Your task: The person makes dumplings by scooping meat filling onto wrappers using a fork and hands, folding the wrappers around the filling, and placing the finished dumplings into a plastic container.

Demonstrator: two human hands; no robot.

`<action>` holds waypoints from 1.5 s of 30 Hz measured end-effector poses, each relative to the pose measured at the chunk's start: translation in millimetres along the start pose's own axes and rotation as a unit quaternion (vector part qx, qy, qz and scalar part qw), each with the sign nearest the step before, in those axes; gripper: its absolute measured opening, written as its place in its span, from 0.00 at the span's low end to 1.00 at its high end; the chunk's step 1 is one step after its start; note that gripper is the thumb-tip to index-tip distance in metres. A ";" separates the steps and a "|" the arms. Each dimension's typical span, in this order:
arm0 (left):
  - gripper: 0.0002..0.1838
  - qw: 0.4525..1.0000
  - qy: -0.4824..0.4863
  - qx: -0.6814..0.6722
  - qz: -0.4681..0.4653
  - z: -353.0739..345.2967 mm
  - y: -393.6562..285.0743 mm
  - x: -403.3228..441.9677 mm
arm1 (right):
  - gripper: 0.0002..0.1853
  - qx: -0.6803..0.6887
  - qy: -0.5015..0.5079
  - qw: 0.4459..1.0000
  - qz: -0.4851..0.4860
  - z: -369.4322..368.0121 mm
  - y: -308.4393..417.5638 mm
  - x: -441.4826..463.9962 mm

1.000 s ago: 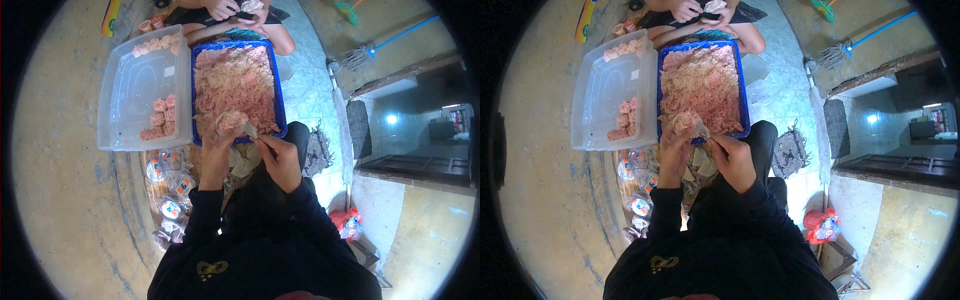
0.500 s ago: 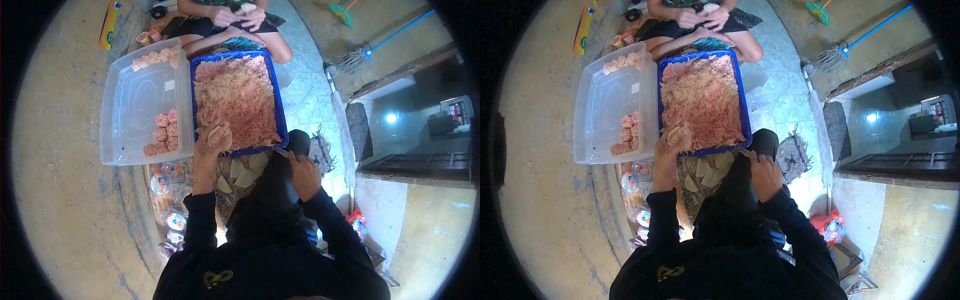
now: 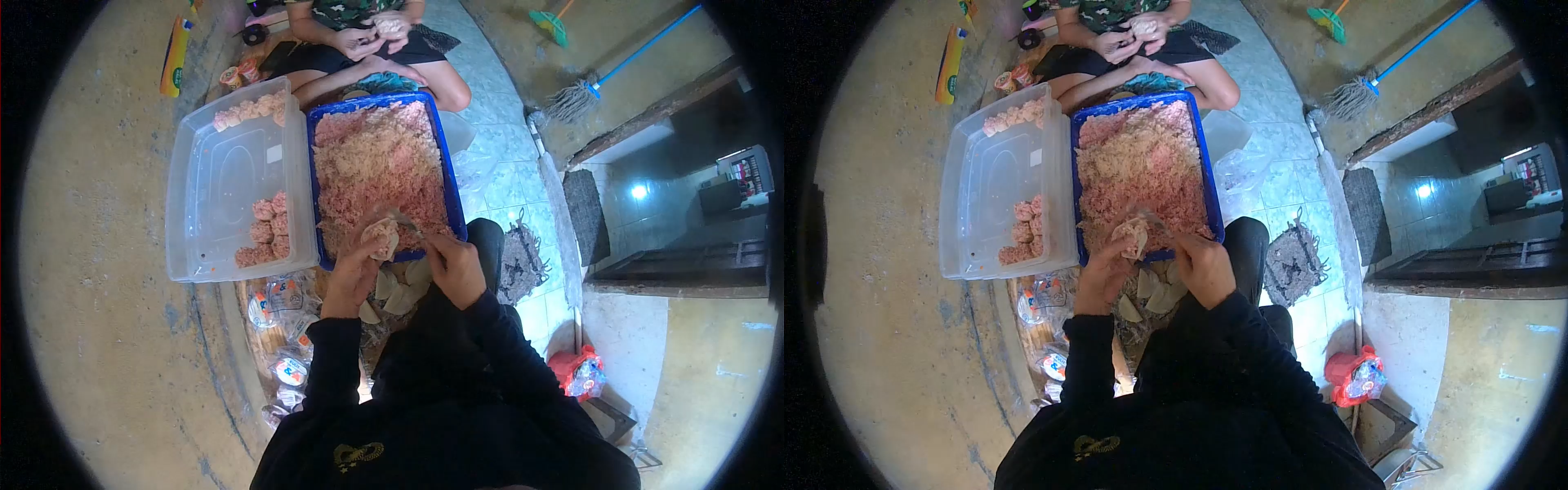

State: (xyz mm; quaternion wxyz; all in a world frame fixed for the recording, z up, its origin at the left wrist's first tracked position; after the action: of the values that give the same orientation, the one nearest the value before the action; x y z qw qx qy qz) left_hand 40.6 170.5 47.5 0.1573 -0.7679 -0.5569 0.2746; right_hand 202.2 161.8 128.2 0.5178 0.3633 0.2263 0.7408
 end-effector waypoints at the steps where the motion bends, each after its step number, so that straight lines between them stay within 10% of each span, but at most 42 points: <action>1: 0.35 0.999 -0.031 0.014 -0.022 11.7 0.1 -0.6 | 0.08 -0.027 -0.008 0.999 -0.023 6.5 -11.6 -2.1; 15: 0.33 0.996 0.084 -0.010 -0.028 -28.9 -12.3 -17.1 | 0.05 0.044 0.046 0.998 0.003 20.4 20.6 10.1; 20: 0.28 0.991 -0.103 -0.052 -0.062 20.0 4.7 -19.1 | 0.06 0.086 0.050 0.994 -0.038 17.3 30.4 1.9; 45: 0.28 0.996 -0.055 -0.026 -0.066 -5.1 -7.5 -30.2 | 0.08 0.081 0.104 0.991 -0.033 0.3 46.5 -0.9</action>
State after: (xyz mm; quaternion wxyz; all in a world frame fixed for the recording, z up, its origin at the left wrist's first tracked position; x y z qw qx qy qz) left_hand 30.9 144.8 63.2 0.1239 -0.7173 -0.6211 0.2906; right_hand 174.6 144.1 161.2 0.4840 0.3174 0.3502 0.7365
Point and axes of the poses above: each hand's wrist, its own x-axis towards the middle knuckle, its own z-axis out of the back of the hand, y = z × x, the point moved 10 cm from there along x, towards the middle knuckle, and after that the axes turned 3 degrees about -x, right-handed, at the moved point
